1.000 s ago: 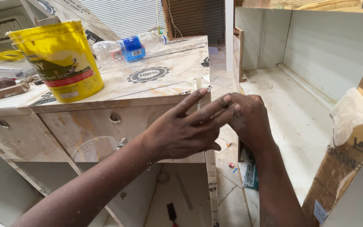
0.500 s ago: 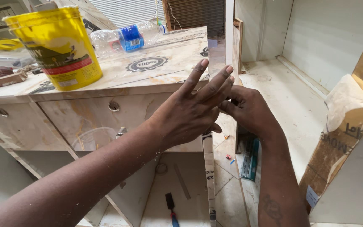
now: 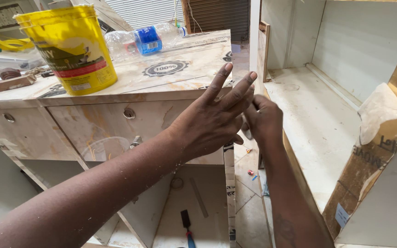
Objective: The person applies masking tape to the edges and corners of a marble-finish cabinet. They repeatedly tear off pieces of tape and press them onto the vertical edges and top corners of the furniture.
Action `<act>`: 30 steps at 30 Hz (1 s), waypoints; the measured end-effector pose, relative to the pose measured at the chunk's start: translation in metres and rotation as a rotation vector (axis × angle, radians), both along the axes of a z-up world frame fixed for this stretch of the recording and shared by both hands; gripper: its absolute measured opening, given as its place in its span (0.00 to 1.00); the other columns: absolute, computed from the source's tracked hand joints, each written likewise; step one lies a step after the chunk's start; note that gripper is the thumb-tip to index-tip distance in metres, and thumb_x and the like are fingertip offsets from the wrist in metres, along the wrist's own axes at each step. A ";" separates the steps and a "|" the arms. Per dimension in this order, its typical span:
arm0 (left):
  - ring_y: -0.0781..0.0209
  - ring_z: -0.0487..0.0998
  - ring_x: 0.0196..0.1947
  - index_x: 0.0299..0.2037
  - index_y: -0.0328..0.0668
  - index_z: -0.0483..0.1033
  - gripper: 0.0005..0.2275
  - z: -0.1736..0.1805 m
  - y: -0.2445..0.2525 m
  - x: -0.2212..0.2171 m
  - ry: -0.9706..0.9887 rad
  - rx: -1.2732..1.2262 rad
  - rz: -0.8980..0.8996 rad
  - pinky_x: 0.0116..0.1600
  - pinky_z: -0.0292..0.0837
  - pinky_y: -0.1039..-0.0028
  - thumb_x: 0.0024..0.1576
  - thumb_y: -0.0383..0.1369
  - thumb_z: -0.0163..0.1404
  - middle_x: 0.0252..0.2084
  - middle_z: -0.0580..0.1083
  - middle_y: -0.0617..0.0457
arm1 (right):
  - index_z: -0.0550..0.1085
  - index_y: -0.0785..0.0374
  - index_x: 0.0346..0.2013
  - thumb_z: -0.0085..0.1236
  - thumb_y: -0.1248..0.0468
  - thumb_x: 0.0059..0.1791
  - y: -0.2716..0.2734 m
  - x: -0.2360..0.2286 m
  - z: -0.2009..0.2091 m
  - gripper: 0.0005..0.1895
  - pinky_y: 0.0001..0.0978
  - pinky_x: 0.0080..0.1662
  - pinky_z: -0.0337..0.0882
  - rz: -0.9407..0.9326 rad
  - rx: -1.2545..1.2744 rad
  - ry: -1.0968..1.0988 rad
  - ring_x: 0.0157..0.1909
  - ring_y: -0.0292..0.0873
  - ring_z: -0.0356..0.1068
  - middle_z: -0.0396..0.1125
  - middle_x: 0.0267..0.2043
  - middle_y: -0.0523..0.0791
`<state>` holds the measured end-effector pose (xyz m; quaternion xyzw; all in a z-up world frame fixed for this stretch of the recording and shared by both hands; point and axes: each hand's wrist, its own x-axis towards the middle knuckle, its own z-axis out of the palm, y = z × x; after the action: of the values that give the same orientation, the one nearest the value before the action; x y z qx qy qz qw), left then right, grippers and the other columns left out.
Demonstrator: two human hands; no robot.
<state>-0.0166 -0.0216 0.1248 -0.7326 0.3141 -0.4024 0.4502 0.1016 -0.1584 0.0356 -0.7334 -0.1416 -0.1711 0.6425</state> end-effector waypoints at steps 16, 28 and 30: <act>0.44 0.46 0.76 0.40 0.40 0.83 0.44 -0.002 -0.015 -0.003 -0.053 0.013 0.151 0.74 0.27 0.37 0.49 0.76 0.33 0.60 0.71 0.46 | 0.59 0.65 0.61 0.66 0.54 0.48 0.009 0.015 -0.049 0.35 0.25 0.31 0.72 0.395 0.563 0.121 0.33 0.35 0.69 0.67 0.42 0.49; 0.50 0.42 0.78 0.57 0.54 0.75 0.44 0.001 -0.015 -0.002 -0.081 0.018 0.196 0.75 0.23 0.42 0.45 0.78 0.33 0.70 0.62 0.52 | 0.57 0.70 0.64 0.65 0.46 0.46 0.016 0.013 -0.043 0.44 0.33 0.43 0.79 0.493 0.571 0.062 0.49 0.46 0.75 0.67 0.53 0.58; 0.53 0.45 0.78 0.68 0.58 0.69 0.45 -0.002 0.001 -0.009 -0.071 -0.123 0.018 0.78 0.24 0.44 0.45 0.75 0.36 0.75 0.59 0.52 | 0.55 0.67 0.65 0.68 0.44 0.44 0.017 0.014 -0.046 0.48 0.34 0.53 0.76 0.503 0.510 -0.008 0.58 0.44 0.70 0.63 0.59 0.54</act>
<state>-0.0260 -0.0210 0.1225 -0.7469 0.2661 -0.4428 0.4187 0.1153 -0.1419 -0.0102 -0.4910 -0.2728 -0.0405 0.8264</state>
